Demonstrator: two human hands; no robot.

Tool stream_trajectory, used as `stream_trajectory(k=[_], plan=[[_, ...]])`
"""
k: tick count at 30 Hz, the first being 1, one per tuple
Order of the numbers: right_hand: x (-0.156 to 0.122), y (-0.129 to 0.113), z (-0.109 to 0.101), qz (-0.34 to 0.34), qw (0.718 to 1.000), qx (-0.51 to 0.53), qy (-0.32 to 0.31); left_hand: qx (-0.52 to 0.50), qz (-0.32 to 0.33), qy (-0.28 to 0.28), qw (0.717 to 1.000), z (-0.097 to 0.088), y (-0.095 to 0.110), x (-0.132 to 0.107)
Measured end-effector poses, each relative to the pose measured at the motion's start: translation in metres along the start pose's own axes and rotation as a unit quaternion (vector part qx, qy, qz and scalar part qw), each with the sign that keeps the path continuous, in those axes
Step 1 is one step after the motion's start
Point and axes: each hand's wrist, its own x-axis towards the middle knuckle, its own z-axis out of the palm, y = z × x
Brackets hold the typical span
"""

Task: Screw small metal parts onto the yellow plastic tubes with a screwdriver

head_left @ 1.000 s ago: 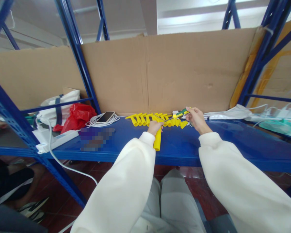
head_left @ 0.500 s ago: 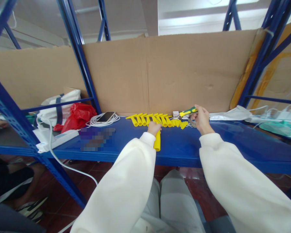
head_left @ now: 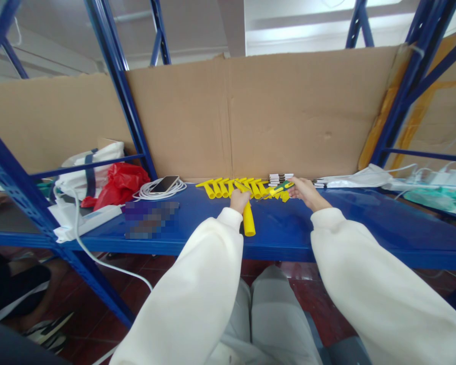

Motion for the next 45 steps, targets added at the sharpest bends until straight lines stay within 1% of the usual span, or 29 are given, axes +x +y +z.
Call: stream_trajectory(k=[3,5,8,10,11,12,14,15,16,18,20,22,24,32,36,39,42,45], plan=[[-0.002,0.003,0.0,0.05,0.995,-0.065,-0.059,-0.015,0.012,0.009,1.0,0.001,0.003,-0.005],[-0.001,0.007,-0.001,0.062,0.986,-0.114,-0.104,-0.028,0.029,0.01,0.999,0.002,0.006,-0.009],[0.003,0.015,-0.003,0.043,0.97,-0.187,-0.15,-0.038,0.056,-0.003,0.998,0.002,0.009,-0.015],[0.011,0.02,-0.007,0.022,0.964,-0.215,-0.152,-0.029,0.064,-0.011,0.997,0.001,0.01,-0.017],[0.015,0.022,-0.009,0.004,0.965,-0.223,-0.138,-0.02,0.069,-0.016,0.997,0.001,0.01,-0.018],[0.021,0.024,-0.013,-0.02,0.967,-0.23,-0.11,-0.009,0.077,-0.023,0.997,0.001,0.009,-0.018],[0.031,0.027,-0.021,-0.085,0.962,-0.26,-0.025,0.017,0.095,-0.052,0.994,0.001,0.008,-0.019],[0.035,0.027,-0.026,-0.114,0.95,-0.292,0.019,0.032,0.103,-0.072,0.992,0.001,0.007,-0.019],[0.038,0.027,-0.03,-0.131,0.932,-0.335,0.049,0.046,0.109,-0.096,0.988,0.001,0.006,-0.019],[0.041,0.027,-0.038,-0.116,0.892,-0.429,0.087,0.069,0.118,-0.147,0.98,0.001,0.004,-0.02],[0.04,0.026,-0.043,-0.075,0.856,-0.503,0.098,0.08,0.125,-0.188,0.971,0.0,0.002,-0.021],[0.038,0.027,-0.045,-0.054,0.832,-0.545,0.091,0.079,0.129,-0.209,0.966,0.0,0.002,-0.021],[0.037,0.028,-0.046,-0.054,0.821,-0.564,0.078,0.073,0.132,-0.217,0.964,0.0,0.001,-0.021],[0.041,0.031,-0.044,-0.054,0.795,-0.603,0.042,0.084,0.137,-0.219,0.962,-0.001,0.005,-0.024],[0.045,0.035,-0.045,-0.068,0.786,-0.613,0.048,0.089,0.141,-0.212,0.963,-0.001,0.005,-0.023],[0.054,0.04,-0.047,-0.079,0.781,-0.617,0.05,0.103,0.14,-0.207,0.963,-0.001,0.003,-0.022],[0.063,0.045,-0.048,-0.09,0.789,-0.607,0.028,0.119,0.147,-0.203,0.961,0.0,0.002,-0.02],[0.066,0.046,-0.047,-0.068,0.82,-0.568,0.021,0.136,0.162,-0.198,0.957,0.0,0.001,-0.019]])
